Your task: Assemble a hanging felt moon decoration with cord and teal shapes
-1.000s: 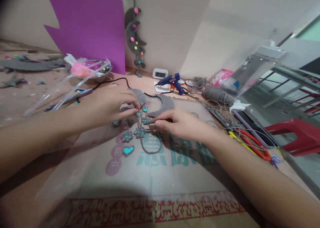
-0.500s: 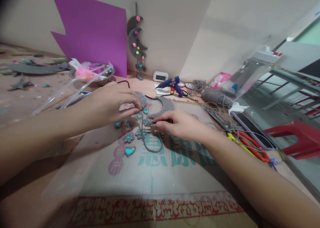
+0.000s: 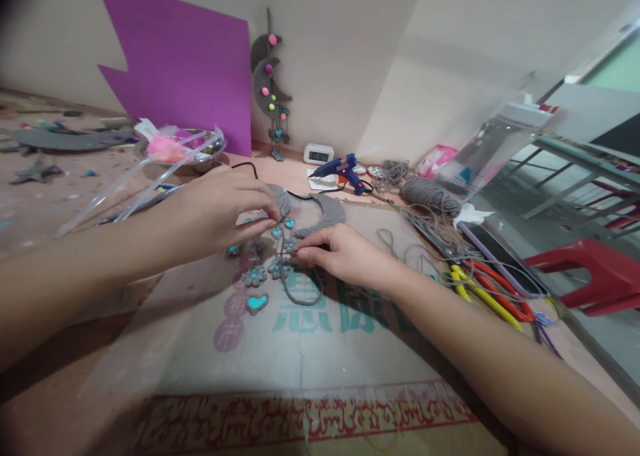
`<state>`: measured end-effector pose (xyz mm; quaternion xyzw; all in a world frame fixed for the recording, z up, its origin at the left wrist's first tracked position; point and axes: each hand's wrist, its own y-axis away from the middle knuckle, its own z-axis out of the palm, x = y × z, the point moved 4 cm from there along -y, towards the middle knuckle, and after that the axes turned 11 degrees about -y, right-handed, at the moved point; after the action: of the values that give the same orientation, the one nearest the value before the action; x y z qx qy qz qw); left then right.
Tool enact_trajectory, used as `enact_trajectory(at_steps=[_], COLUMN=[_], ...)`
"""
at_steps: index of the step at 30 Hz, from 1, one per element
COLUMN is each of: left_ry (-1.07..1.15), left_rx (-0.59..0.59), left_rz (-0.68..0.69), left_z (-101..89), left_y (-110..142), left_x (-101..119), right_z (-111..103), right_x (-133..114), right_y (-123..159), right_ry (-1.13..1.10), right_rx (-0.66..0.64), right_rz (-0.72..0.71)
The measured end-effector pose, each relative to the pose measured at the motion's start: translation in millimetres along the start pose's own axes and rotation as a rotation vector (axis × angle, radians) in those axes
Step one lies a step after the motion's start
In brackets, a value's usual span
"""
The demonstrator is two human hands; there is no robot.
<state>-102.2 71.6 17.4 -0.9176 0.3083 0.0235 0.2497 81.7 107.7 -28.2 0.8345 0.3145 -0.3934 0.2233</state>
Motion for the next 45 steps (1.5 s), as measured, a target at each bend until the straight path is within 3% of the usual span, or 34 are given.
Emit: enact_trajectory(at_steps=[10, 13, 16, 19, 22, 25, 28, 31, 35, 39, 42, 45], left_ry=[-0.002, 0.071, 0.206, 0.343, 0.413, 0.402, 0.332, 0.242, 0.202, 0.181, 0.157, 0.243], left_rx=[0.011, 0.005, -0.038, -0.068, -0.085, -0.092, -0.072, -0.025, -0.005, 0.018, -0.109, -0.261], left_rz=[-0.003, -0.04, -0.114, -0.159, -0.16, -0.147, -0.092, -0.066, -0.074, -0.102, -0.184, -0.112], left_z=[3.1, -1.0, -4.9, -7.2, -7.7, -5.9, -2.6, 0.5, 1.0, -8.3, -10.6, -3.5], left_y=[3.5, 4.7, 5.2, 4.6, 4.0, 5.2, 7.6, 10.3, 11.5, 9.3, 12.2, 23.2], left_x=[-6.5, -8.3, -6.6, -0.1, 6.9, 12.1, 19.4, 28.0, 36.1, 31.4, 21.1, 22.3], right_z=[-4.0, -28.1, -68.6, -100.0, -107.9, -100.1, -74.0, -27.3, 11.9, 15.6, 9.4, 4.5], right_x=[-4.7, -16.0, -13.6, 14.3, 44.1, 36.6, 1.5, -26.2, -21.0, -6.9, -5.0, -3.6], right_y=[4.6, 13.0, 18.1, 14.5, 4.9, 4.2, 13.8, 17.7, 14.7, 11.5, 11.3, 10.3], right_ry=[0.007, 0.121, 0.197, 0.341, 0.525, 0.584, 0.299, -0.072, -0.452, -0.748, -0.796, -0.77], right_rx=[-0.017, -0.035, 0.163, 0.376, 0.381, 0.435, 0.487, 0.236, 0.088, 0.082, 0.138, 0.167], right_rz=[-0.01, -0.025, -0.02, 0.061, 0.159, 0.084, -0.058, -0.158, -0.038, 0.077, 0.09, 0.055])
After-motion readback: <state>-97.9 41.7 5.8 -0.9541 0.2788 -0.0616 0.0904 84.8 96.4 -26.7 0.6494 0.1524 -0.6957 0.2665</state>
